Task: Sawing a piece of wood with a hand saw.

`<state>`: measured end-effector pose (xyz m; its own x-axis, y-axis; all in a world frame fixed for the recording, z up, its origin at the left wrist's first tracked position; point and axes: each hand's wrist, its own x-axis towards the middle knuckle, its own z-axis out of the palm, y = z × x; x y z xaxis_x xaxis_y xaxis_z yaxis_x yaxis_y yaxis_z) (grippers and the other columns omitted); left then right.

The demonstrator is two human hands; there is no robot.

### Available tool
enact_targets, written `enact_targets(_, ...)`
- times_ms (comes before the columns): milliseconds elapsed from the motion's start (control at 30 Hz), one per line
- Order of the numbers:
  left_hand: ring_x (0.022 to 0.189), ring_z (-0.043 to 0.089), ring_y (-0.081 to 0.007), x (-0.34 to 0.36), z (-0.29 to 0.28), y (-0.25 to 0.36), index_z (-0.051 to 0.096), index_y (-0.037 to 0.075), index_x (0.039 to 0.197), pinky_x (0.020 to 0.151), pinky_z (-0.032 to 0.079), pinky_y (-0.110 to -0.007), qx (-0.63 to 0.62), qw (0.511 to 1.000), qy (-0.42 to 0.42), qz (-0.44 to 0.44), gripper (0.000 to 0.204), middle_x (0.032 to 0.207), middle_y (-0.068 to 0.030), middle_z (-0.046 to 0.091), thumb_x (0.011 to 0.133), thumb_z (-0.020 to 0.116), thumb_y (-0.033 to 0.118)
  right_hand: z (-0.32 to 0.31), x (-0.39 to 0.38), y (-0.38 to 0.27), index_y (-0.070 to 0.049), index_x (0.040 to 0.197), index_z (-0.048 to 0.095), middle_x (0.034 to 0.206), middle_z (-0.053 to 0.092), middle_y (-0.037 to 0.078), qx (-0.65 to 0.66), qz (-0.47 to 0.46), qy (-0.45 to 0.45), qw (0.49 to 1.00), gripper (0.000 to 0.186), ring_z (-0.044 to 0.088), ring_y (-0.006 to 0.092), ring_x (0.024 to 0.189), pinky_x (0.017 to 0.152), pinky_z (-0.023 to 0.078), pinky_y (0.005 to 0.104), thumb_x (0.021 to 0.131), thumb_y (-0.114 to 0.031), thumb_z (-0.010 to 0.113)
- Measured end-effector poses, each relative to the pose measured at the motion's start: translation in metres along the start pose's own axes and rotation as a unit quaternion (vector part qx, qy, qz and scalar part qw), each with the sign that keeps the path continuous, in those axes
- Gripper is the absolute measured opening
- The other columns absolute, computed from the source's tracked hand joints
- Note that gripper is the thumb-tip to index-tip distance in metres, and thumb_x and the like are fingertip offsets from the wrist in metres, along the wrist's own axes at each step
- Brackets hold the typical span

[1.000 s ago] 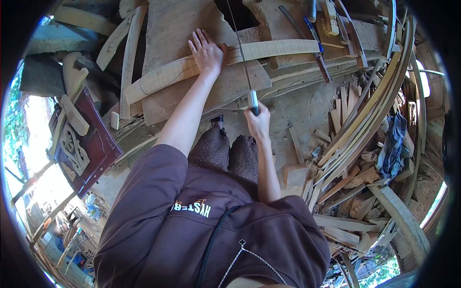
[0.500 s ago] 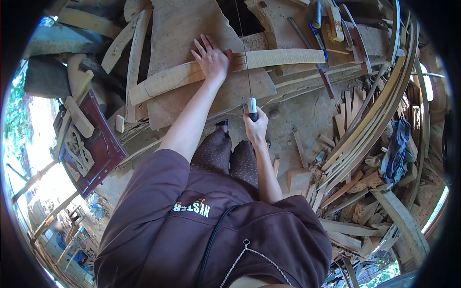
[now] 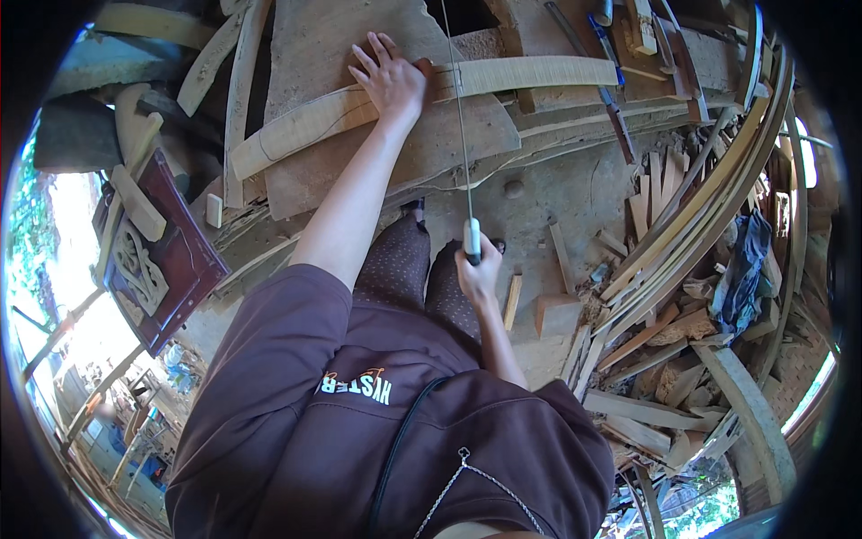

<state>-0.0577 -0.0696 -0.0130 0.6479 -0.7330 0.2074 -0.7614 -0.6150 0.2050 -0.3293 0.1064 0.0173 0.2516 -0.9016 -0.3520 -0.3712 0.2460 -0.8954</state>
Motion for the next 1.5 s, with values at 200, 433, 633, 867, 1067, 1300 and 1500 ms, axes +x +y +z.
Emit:
enact_targets(200, 0.144, 0.019, -0.0397, 0.001, -0.007, -0.009, 0.028, -0.008, 0.144, 0.114, 0.015, -0.056, 0.003, 1.000, 0.001, 0.016, 0.082, 0.153, -0.0223, 0.026, 0.086, 0.053, 0.044, -0.018, 0.009, -0.023, 0.002, 0.083, 0.058, 0.060, 0.048, 0.010, -0.024, 0.024, -0.022, 0.999, 0.017, 0.043, 0.0126, 0.059, 0.058, 0.042, 0.0299, 0.070, -0.007, 0.059)
enact_targets(433, 0.144, 0.019, -0.0383, 0.001, -0.007, -0.001, 0.028, -0.008, 0.144, 0.115, 0.016, -0.055, 0.012, 1.000, -0.019, 0.015, 0.081, 0.154, -0.0216, 0.026, 0.086, 0.054, 0.043, -0.008, 0.037, -0.025, 0.003, 0.083, 0.058, 0.061, 0.049, 0.008, 0.025, 0.039, -0.034, 0.998, 0.017, 0.046, 0.0105, 0.060, 0.059, 0.043, 0.0287, 0.071, -0.009, 0.059)
enact_targets(633, 0.143, 0.022, -0.0384, 0.001, -0.006, -0.005, 0.030, -0.008, 0.144, 0.114, 0.017, -0.055, 0.006, 1.000, -0.009, 0.014, 0.079, 0.153, -0.0219, 0.028, 0.086, 0.052, 0.041, -0.013, -0.003, -0.018, -0.003, 0.071, 0.049, 0.061, 0.043, 0.001, 0.041, 0.029, -0.018, 0.999, 0.011, 0.041, 0.0093, 0.059, 0.056, 0.036, 0.0269, 0.067, -0.006, 0.058)
enact_targets(867, 0.143, 0.023, -0.0387, 0.002, -0.004, 0.002, 0.030, -0.009, 0.143, 0.114, 0.018, -0.056, 0.002, 1.000, -0.007, 0.024, 0.076, 0.152, -0.0228, 0.029, 0.085, 0.049, 0.037, 0.002, 0.044, -0.024, 0.003, 0.085, 0.058, 0.060, 0.050, 0.013, 0.030, 0.028, -0.009, 0.999, 0.021, 0.048, 0.0144, 0.058, 0.061, 0.044, 0.0322, 0.069, -0.011, 0.060)
enact_targets(1067, 0.142, 0.024, -0.0389, 0.006, -0.008, -0.008, 0.031, -0.010, 0.142, 0.113, 0.020, -0.056, 0.008, 1.000, -0.003, 0.021, 0.075, 0.151, -0.0240, 0.030, 0.085, 0.048, 0.036, -0.011, 0.001, -0.022, 0.003, 0.088, 0.060, 0.061, 0.051, 0.012, 0.020, 0.044, -0.025, 0.999, 0.023, 0.051, 0.0145, 0.058, 0.061, 0.045, 0.0316, 0.068, -0.009, 0.060)
enact_targets(1300, 0.142, 0.024, -0.0387, 0.006, -0.005, 0.001, 0.031, -0.010, 0.142, 0.113, 0.022, -0.055, 0.022, 0.999, -0.007, 0.029, 0.075, 0.151, -0.0243, 0.030, 0.085, 0.049, 0.036, 0.000, 0.059, -0.027, 0.004, 0.083, 0.057, 0.058, 0.051, 0.012, 0.053, 0.021, -0.032, 0.998, 0.022, 0.050, 0.0153, 0.056, 0.058, 0.044, 0.0335, 0.069, -0.013, 0.059)
enact_targets(1500, 0.142, 0.024, -0.0381, 0.001, -0.006, -0.006, 0.031, -0.008, 0.143, 0.114, 0.020, -0.055, 0.020, 1.000, -0.005, 0.017, 0.075, 0.151, -0.0232, 0.030, 0.085, 0.049, 0.035, -0.006, 0.027, -0.015, 0.003, 0.086, 0.060, 0.064, 0.056, 0.013, 0.033, 0.051, -0.063, 0.996, 0.023, 0.054, 0.0157, 0.063, 0.064, 0.046, 0.0332, 0.069, -0.011, 0.059)
